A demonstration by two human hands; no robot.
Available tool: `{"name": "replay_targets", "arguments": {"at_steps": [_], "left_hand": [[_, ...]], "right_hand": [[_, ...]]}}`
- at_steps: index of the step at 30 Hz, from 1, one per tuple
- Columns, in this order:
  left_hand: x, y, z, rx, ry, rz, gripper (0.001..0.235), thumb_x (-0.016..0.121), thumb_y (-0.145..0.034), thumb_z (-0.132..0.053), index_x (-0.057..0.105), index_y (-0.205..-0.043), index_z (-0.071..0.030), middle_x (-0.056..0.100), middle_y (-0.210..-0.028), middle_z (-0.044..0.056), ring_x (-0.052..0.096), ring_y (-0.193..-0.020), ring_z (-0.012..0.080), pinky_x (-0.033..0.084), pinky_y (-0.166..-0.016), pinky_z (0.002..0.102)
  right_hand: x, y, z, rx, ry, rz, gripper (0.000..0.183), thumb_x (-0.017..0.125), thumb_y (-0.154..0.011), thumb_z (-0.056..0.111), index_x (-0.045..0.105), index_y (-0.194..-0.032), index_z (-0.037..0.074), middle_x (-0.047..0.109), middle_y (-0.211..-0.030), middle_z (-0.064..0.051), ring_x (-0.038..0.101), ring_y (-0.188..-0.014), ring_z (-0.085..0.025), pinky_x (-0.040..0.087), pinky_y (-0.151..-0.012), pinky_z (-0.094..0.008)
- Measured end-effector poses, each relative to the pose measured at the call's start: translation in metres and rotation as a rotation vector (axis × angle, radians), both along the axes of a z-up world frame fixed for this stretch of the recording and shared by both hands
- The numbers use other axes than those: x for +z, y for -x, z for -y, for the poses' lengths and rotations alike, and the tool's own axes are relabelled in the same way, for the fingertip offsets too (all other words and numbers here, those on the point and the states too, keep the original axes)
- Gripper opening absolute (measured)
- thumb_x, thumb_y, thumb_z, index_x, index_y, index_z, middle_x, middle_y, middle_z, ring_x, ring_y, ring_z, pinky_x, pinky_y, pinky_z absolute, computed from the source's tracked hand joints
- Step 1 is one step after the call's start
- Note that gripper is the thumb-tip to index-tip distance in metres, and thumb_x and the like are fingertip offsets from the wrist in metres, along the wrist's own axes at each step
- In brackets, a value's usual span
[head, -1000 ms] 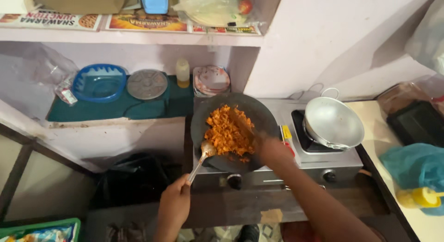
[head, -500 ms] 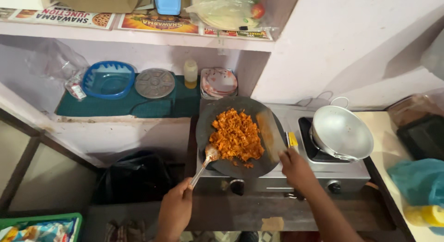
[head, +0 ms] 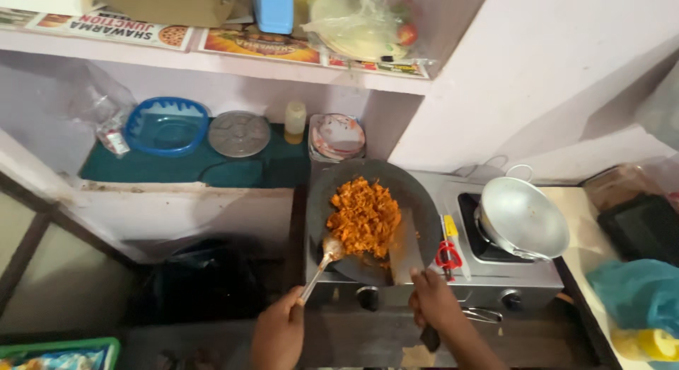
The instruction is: The person stirs and chops a mixture of orange-colored food in a pan on a stove using a spoon and a knife. They then transfer the cooked food from the pan into a blue bowl.
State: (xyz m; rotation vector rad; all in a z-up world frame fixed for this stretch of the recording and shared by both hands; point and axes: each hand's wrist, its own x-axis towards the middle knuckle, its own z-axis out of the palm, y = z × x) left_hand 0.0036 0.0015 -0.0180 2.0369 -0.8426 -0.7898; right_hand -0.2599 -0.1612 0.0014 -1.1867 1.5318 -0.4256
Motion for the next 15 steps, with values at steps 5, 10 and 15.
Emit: {"name": "replay_targets", "arguments": {"at_steps": [5,10,15], "left_hand": [[0.035,0.001,-0.007,-0.019,-0.163,-0.061,0.03,0.057,-0.097,-0.029,0.07,-0.125,-0.026,0.077,-0.102,0.012,0.077,-0.096,0.03,0.059,-0.086,0.041],[0.067,0.008,-0.009,0.005,-0.103,-0.005,0.037,0.06,-0.093,-0.029,0.07,-0.129,-0.031,0.075,-0.098,0.012,0.072,-0.094,0.0336,0.056,-0.081,0.045],[0.072,0.011,0.015,-0.058,0.088,0.134,0.029,0.061,-0.095,-0.027,0.071,-0.122,-0.022,0.076,-0.093,0.016,0.069,-0.093,0.0369,0.053,-0.082,0.048]], "right_hand": [[0.011,-0.022,0.021,0.368,0.875,-0.524,0.031,0.053,-0.103,0.037,0.055,-0.105,0.007,0.071,-0.072,-0.023,0.067,-0.066,-0.044,0.051,-0.054,-0.055],[0.042,-0.042,0.019,0.487,0.639,-0.911,0.037,0.047,-0.102,0.043,0.055,-0.118,0.011,0.073,-0.077,-0.022,0.072,-0.075,-0.044,0.056,-0.066,-0.057],[0.1,-0.033,0.038,0.499,0.63,-0.798,0.041,0.051,-0.099,0.047,0.057,-0.12,0.012,0.071,-0.07,-0.022,0.072,-0.068,-0.044,0.056,-0.063,-0.054]]}}
